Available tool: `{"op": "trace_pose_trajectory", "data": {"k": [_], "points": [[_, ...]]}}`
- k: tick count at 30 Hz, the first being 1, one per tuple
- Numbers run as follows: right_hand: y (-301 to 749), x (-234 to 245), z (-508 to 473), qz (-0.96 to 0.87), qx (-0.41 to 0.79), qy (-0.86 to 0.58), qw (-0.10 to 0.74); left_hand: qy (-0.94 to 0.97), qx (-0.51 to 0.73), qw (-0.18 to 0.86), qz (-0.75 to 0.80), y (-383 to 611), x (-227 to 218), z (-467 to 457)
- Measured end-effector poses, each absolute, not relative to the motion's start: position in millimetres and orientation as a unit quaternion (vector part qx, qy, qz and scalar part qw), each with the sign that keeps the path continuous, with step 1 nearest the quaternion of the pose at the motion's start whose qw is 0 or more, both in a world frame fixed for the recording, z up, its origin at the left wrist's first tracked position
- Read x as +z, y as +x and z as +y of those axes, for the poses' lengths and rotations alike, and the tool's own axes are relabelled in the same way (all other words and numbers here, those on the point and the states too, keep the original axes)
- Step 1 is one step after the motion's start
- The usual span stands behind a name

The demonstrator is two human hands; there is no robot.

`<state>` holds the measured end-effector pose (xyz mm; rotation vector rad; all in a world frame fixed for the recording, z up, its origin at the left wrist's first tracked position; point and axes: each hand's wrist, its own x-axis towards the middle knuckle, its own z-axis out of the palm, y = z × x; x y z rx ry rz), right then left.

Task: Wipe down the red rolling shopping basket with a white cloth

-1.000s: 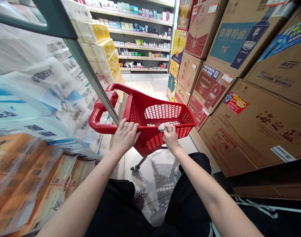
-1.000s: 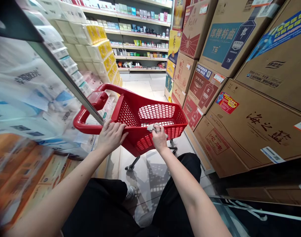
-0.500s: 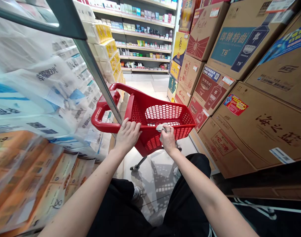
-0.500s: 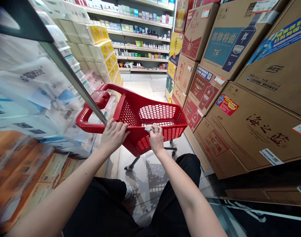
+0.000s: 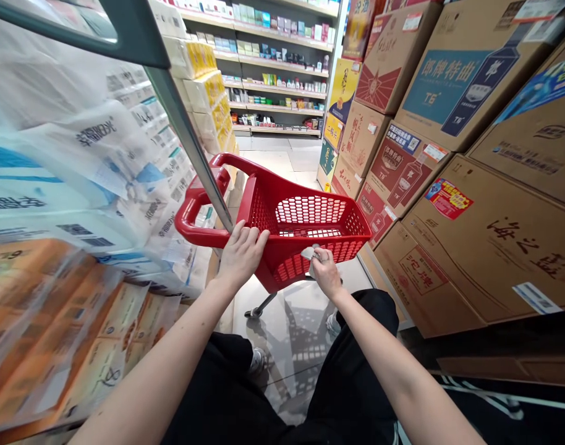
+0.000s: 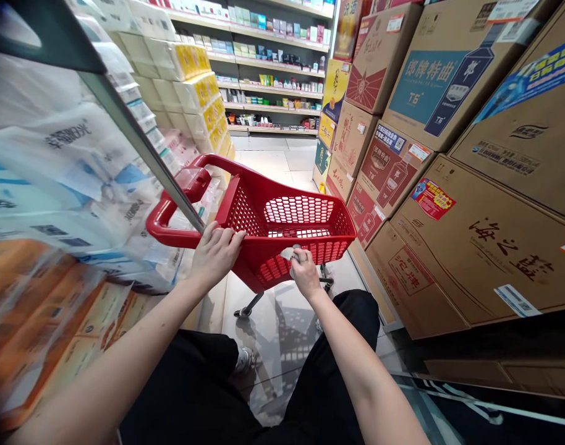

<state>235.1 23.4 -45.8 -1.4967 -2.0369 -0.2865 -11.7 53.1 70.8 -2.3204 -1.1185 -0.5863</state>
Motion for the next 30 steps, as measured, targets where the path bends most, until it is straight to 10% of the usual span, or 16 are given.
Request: {"op": "trace_pose_trajectory", "data": {"k": [13, 22, 30], "points": [[171, -60, 34, -0.798, -0.093, -0.553, 0.221, -0.852, -0.217, 0.232, -0.417, -9, 71, 55], [161, -7, 35, -0.765, -0.130, -0.512, 0.368, -0.850, -0.213, 0.250, -0.411, -9, 71, 53], [195, -4, 70, -0.811, -0.138, -0.507, 0.258, -0.858, -0.225, 0.226, -0.403, -11, 71, 52]]}}
